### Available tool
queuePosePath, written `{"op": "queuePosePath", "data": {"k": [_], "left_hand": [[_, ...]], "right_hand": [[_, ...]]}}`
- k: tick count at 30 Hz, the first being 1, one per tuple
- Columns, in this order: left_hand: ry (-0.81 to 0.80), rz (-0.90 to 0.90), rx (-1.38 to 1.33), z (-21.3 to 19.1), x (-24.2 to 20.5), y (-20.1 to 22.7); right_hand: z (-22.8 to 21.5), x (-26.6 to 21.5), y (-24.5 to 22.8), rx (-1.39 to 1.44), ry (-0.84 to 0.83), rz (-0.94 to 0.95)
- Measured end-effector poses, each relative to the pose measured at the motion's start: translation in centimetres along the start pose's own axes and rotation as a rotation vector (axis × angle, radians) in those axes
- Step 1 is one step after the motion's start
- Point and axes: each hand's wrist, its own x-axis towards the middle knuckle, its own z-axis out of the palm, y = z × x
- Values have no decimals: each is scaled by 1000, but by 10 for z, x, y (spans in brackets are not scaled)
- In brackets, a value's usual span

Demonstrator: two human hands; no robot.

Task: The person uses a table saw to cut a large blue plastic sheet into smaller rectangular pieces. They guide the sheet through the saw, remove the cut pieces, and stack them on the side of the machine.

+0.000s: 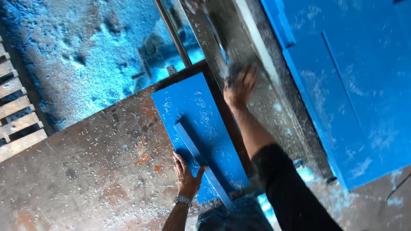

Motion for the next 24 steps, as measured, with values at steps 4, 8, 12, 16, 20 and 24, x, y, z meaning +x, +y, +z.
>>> {"op": "queuePosePath", "data": {"k": [4,8,12,16,20,24], "left_hand": [[-32,-49,-26,3,8,-1],[-94,-170,-36,-11,5,21],[-99,-143,34,1,4,-1],[-56,-78,28,10,6,-10],[169,118,20,27,6,-25],[257,175,32,29,4,-22]], "right_hand": [[-16,-9,51,-70,-422,16],[-104,-67,93,94,-428,-75],[-216,-165,134,275,-227,-73],[-266,-364,252,-177,-733,927],[-337,-410,285,-366,-888,908],[-343,-291,175,-233,-1097,623]]}}
